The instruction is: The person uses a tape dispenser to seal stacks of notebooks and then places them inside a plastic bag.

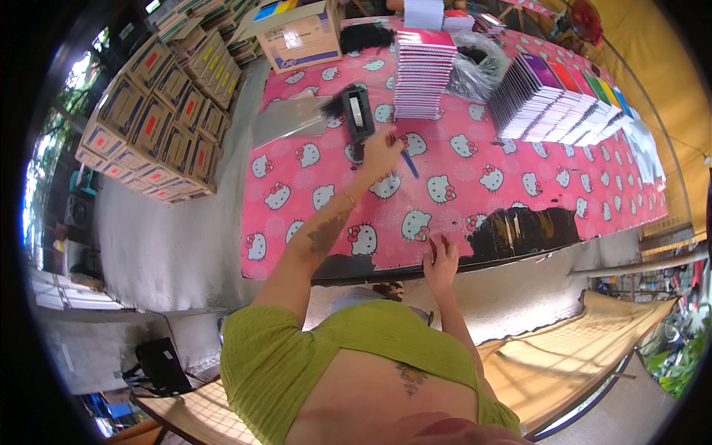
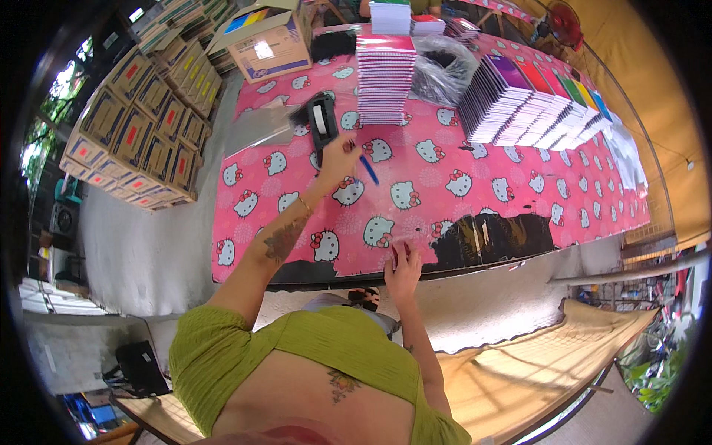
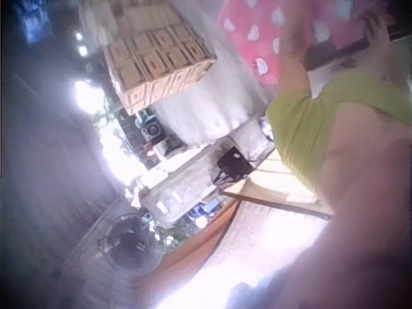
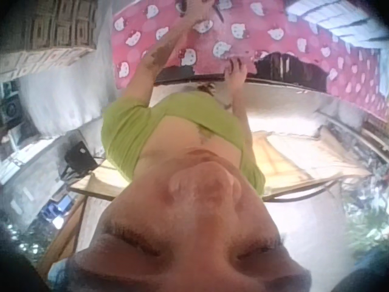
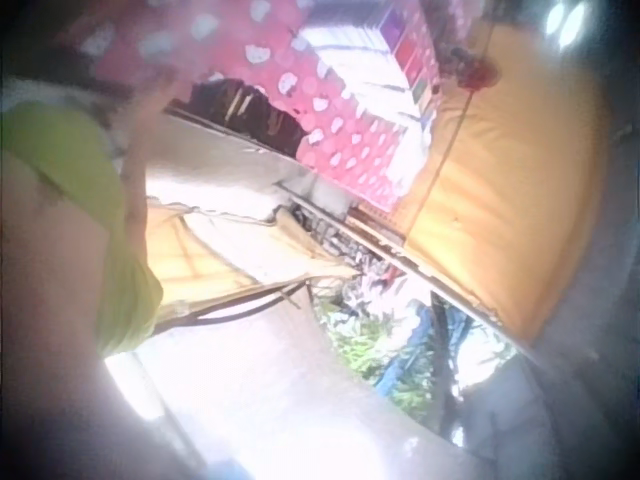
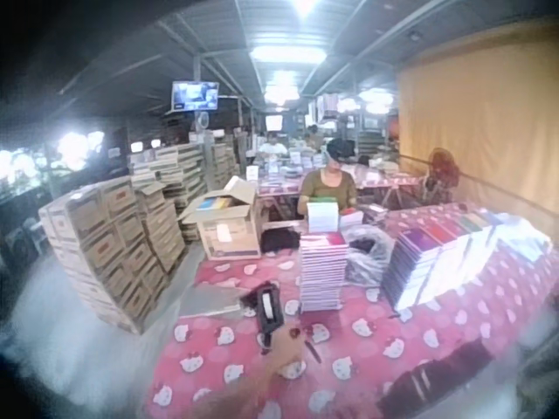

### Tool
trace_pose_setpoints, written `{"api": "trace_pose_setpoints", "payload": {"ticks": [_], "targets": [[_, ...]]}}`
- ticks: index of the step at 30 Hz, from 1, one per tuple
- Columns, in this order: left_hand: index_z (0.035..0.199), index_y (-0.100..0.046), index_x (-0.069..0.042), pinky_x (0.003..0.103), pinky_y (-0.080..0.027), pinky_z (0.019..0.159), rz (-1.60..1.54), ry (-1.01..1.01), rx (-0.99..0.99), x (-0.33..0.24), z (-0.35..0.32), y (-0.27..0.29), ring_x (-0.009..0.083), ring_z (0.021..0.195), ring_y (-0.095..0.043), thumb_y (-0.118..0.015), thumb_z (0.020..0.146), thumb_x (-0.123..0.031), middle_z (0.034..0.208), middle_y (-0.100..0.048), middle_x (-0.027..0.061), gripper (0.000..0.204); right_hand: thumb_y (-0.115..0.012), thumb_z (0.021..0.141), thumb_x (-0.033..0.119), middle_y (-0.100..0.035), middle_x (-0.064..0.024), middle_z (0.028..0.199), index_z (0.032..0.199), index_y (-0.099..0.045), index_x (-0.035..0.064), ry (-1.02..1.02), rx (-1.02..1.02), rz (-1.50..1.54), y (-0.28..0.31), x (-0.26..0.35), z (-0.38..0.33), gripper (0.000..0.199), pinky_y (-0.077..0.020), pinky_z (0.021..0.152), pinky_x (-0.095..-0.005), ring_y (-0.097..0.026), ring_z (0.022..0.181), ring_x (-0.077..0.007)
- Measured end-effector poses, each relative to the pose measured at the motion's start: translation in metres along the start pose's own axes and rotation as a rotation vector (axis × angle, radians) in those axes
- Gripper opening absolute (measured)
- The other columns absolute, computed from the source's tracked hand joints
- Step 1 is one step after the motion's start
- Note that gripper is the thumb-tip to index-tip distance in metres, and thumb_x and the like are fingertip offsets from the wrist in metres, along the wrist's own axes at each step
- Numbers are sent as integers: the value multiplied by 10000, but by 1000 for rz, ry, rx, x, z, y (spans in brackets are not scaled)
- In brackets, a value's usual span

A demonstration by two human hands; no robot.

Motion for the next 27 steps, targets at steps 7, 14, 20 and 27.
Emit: {"api": "trace_pose_setpoints", "payload": {"ticks": [7,14,20,27], "targets": [[966,-683,-15,364,-515,663,-5,-225,-68,17,145,4,265,709,-671,-704,722,-124,784,-674,148,268,-661,769,127,-524,-144,1264,1180,-597,107,-26,-51,-182,-2,2,3,416,-429,928,-485,-511,1142,-381],[913,-694,-21,374,-542,689,268,-170,-36,79,231,7,270,776,-702,-702,738,-81,788,-701,144,185,-651,765,163,-546,-133,1247,1145,-616,124,-39,-70,-209,-8,7,5,384,-445,898,-477,-540,1088,-380],[858,-711,-12,397,-548,669,293,-97,42,111,267,-5,279,676,-709,-744,742,-166,810,-716,165,196,-649,757,168,-560,-132,1223,1132,-632,125,-48,-93,-272,-7,5,5,377,-459,869,-461,-551,1063,-365],[961,-749,-35,402,-549,756,624,215,363,182,276,2,350,864,-698,-766,697,-275,879,-703,229,358,-649,765,193,-563,-129,1218,1149,-643,140,-45,-87,-301,-9,4,4,387,-459,866,-453,-553,1061,-354]]}}
Point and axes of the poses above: each hand's wrist, its own z-axis towards the middle knuckle, its own y-axis out of the back of the hand, x = y × z, the point moved 4 cm from there along z, towards the middle knuckle
